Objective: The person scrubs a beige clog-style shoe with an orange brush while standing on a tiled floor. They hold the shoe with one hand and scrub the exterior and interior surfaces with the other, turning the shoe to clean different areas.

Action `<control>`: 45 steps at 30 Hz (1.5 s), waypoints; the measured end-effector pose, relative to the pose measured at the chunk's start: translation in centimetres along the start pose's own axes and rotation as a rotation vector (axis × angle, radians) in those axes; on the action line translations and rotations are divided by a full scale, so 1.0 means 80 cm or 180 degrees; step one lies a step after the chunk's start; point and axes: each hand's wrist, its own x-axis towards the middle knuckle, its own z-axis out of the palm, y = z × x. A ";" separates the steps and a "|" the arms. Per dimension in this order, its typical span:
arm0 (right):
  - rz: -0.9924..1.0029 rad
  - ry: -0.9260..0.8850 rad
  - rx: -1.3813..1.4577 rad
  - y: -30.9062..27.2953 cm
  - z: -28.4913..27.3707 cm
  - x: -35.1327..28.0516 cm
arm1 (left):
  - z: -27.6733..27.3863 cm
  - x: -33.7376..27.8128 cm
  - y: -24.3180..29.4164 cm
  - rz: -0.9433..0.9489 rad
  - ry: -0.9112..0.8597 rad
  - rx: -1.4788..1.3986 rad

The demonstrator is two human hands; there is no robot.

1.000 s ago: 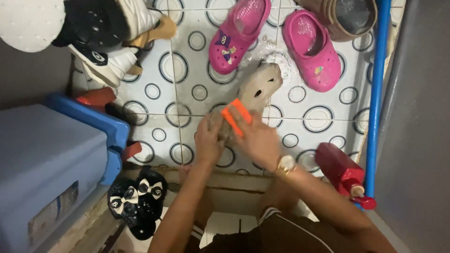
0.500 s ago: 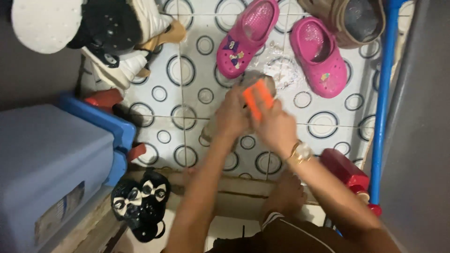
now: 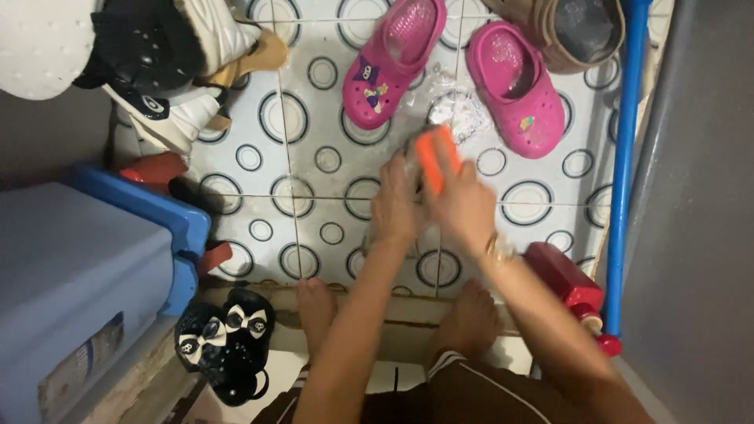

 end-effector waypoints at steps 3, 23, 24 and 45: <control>0.0014 0.0141 0.0101 0.056 0.000 0.071 | 0.005 -0.001 -0.010 0.0284 0.0129 -0.0195; -0.0201 0.0126 0.0298 -0.030 0.002 0.015 | -0.038 0.021 -0.022 -0.0027 -0.0414 -0.0396; 0.0260 -0.0497 0.0626 -0.027 -0.012 0.028 | -0.065 0.003 0.013 0.0091 -0.0519 -0.0522; 0.0350 -0.0093 0.1007 -0.025 -0.002 0.019 | -0.062 0.035 -0.025 -0.0216 -0.0355 -0.1006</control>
